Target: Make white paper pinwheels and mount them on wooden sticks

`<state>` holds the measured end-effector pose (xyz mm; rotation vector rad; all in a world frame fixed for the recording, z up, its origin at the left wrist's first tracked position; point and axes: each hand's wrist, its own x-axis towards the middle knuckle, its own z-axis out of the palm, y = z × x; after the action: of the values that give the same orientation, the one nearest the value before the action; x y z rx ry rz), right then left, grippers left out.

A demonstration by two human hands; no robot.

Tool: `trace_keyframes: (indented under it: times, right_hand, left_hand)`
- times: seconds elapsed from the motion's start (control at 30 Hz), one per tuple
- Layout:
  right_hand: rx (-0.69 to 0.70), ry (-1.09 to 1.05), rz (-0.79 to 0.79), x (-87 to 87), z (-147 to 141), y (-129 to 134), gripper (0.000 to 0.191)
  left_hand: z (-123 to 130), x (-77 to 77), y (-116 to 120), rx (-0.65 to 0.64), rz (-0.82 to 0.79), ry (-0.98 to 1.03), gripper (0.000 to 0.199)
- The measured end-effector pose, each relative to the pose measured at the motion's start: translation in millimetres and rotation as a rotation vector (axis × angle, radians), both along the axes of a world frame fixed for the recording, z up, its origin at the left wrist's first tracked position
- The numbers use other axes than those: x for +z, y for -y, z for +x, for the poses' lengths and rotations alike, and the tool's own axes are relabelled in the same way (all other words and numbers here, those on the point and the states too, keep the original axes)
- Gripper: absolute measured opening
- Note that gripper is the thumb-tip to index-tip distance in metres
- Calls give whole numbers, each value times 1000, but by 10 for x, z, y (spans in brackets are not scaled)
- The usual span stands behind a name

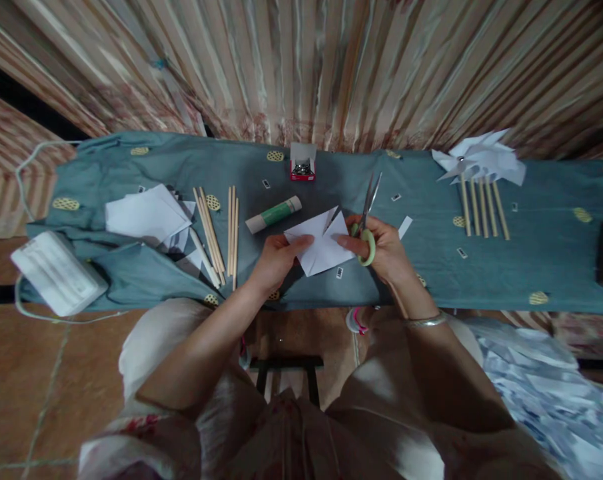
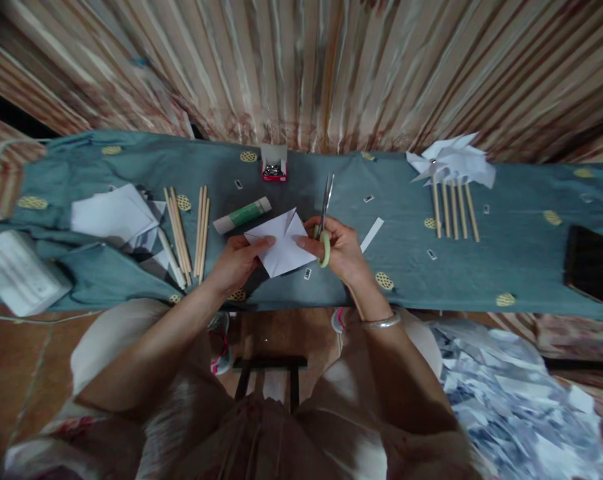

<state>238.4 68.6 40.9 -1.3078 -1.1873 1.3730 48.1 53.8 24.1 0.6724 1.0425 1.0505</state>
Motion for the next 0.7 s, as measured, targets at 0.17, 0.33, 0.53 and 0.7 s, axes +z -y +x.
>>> trace_keyframes:
  times: [0.17,0.33,0.53,0.7]
  right_hand:
    - [15,-22,-50,-36,-11,3,40]
    - [9,-3,-50,-62,26,14,38]
    - [-177,-41,-21,-86,8,-11,35]
    - [-337,-150,20,-126,-122,-19,33]
  left_hand:
    - [1,10,2,17,40,-80,35]
    - [-90,49,-67,59,46,-95,31]
    - [-122,129,-95,107,42,63,48]
    - [82,20,83,-58,74,133,54]
